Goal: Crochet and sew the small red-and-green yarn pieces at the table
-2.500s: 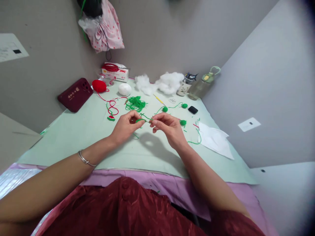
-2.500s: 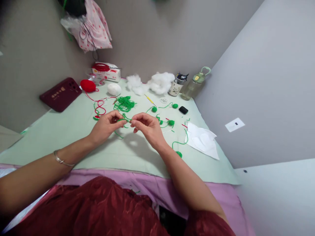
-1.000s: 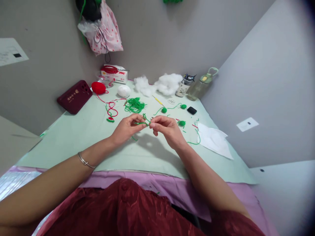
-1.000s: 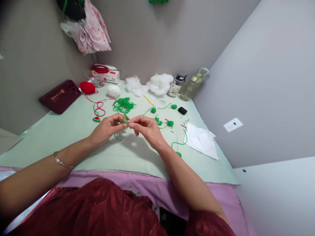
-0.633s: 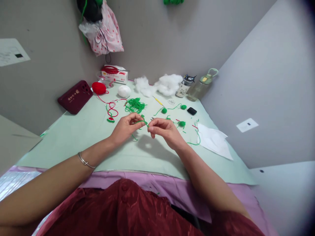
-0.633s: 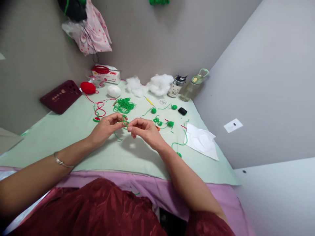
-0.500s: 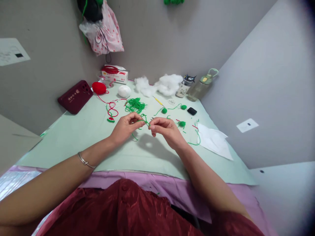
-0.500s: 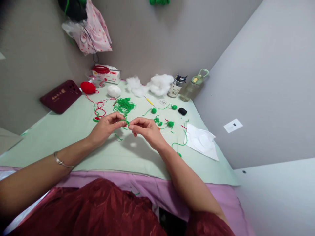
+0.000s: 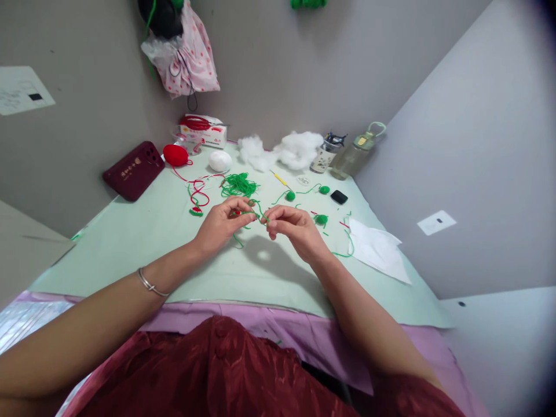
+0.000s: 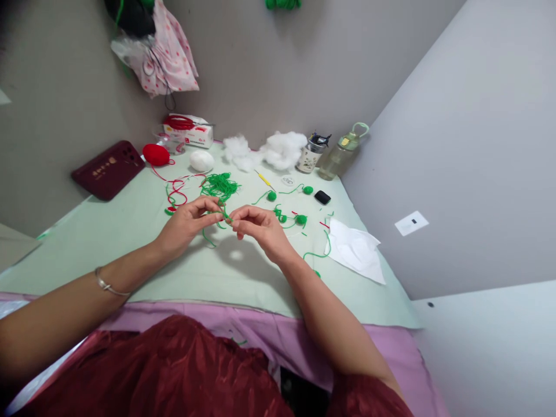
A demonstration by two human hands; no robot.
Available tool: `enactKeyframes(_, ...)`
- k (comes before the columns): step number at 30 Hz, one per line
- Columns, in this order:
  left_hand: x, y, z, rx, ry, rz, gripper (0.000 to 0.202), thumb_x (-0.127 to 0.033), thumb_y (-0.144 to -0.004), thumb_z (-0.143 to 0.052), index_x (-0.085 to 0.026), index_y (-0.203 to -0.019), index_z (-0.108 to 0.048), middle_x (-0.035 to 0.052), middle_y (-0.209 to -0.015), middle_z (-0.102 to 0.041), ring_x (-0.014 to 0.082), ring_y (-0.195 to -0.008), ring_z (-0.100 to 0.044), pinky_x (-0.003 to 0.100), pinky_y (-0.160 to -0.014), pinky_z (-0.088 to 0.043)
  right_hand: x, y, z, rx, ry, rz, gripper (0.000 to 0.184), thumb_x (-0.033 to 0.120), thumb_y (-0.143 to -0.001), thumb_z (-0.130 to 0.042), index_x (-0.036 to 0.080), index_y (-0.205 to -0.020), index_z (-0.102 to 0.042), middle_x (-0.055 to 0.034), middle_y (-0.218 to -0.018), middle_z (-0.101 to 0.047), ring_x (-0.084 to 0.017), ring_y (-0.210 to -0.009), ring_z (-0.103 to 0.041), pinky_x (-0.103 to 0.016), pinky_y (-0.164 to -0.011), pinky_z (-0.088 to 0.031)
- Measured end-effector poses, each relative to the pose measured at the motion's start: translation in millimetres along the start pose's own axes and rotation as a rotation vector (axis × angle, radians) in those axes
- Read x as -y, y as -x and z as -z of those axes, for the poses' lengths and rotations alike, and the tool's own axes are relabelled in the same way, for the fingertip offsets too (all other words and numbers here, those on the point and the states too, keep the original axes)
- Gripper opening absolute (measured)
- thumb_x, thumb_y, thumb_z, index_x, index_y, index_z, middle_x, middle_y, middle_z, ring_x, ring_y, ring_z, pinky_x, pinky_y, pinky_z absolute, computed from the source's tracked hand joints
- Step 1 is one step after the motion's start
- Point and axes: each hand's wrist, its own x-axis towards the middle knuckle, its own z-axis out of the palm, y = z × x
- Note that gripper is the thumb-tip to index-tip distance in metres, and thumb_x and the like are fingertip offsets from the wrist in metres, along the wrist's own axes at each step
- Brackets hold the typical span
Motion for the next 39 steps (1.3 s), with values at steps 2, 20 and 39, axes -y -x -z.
enactKeyframes(2, 0.5, 0.0, 0.6, 0.009, -0.016, -0.01, 0.013, -0.03, -0.075, -0.074, -0.02, -0.075, -0.065, 0.0057, -0.101, -0.063, 0.0244, -0.12, -0.053, 0.034, -0.097, -0.042, 0.1, 0.3, -0.2, 0.0, 0.013, 0.006, 0.005, 0.023, -0.078, -0.074, 0.02, -0.076, -0.071, 0.0003, -0.085, -0.065, -0.009, -0.061, -0.054, -0.027, -0.066, -0.047)
enactKeyframes(20, -5.2, -1.5, 2.0, 0.186, 0.109, 0.121, 0.017, -0.033, -0.079, -0.073, -0.017, -0.08, -0.067, 0.0015, -0.089, -0.065, 0.016, -0.085, -0.056, 0.03, -0.085, -0.041, 3.3, -1.1, 3.3, 0.082, -0.091, -0.035, 0.004, 0.018, -0.074, -0.075, 0.017, -0.072, -0.073, -0.002, -0.08, -0.066, -0.01, -0.064, -0.056, -0.025, -0.06, -0.047)
enactKeyframes(39, -2.9, -2.4, 5.8, 0.23, 0.176, 0.138, 0.016, -0.035, -0.082, -0.072, -0.021, -0.088, -0.07, 0.0012, -0.095, -0.065, 0.0167, -0.09, -0.055, 0.031, -0.089, -0.04, -1.3, -2.5, 3.6, -0.059, 0.053, -0.053, 0.011, 0.028, -0.078, -0.073, 0.018, -0.078, -0.068, 0.0034, -0.061, -0.061, -0.009, -0.056, -0.053, -0.025, -0.062, -0.044)
